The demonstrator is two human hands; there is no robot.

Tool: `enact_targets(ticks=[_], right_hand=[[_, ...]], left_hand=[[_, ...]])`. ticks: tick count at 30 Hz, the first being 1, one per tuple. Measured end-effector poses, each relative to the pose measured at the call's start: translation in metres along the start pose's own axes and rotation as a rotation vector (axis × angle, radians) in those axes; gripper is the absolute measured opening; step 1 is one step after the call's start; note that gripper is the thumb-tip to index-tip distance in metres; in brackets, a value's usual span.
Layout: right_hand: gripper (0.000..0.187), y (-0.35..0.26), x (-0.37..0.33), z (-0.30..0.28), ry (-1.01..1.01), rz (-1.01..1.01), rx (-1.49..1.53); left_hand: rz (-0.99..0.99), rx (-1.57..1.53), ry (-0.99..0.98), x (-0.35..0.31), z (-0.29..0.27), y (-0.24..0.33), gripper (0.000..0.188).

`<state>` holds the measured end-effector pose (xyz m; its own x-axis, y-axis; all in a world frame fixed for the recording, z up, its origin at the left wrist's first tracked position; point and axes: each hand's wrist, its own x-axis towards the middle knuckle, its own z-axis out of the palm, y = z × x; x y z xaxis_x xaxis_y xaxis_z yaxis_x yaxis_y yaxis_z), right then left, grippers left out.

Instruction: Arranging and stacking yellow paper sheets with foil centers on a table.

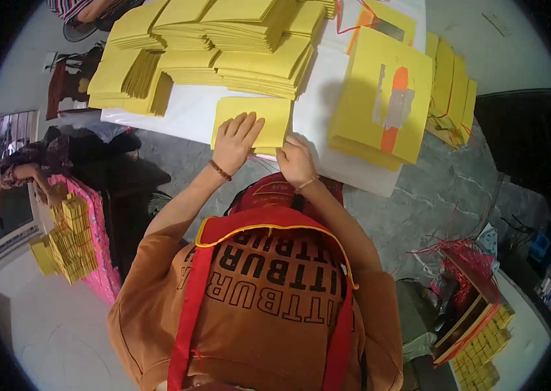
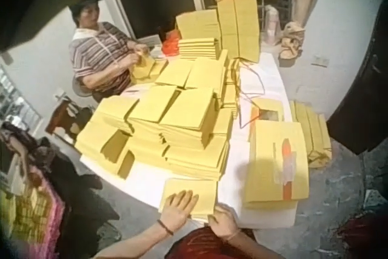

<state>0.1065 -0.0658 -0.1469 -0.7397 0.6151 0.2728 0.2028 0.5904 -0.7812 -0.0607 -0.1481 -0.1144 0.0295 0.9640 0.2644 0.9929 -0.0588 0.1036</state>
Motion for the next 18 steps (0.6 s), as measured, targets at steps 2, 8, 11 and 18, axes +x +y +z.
enact_targets(ticks=[2, 8, 11, 18], right_hand=[[0.016, -0.001, -0.013, -0.001, 0.075, 0.353, 0.244], [0.038, -0.013, -0.004, -0.003, 0.115, 0.37, 0.328], [0.042, -0.014, 0.001, -0.008, -0.033, 0.359, 0.134], [0.043, 0.008, -0.002, 0.003, -0.036, 0.289, 0.129]], left_hand=[[0.006, 0.035, -0.028, -0.007, 0.007, -0.003, 0.062], [0.111, 0.144, -0.192, -0.002, -0.005, -0.01, 0.063], [-0.262, -0.247, 0.012, -0.014, -0.001, -0.034, 0.07], [-1.139, -0.915, 0.077, -0.014, 0.013, -0.038, 0.07]])
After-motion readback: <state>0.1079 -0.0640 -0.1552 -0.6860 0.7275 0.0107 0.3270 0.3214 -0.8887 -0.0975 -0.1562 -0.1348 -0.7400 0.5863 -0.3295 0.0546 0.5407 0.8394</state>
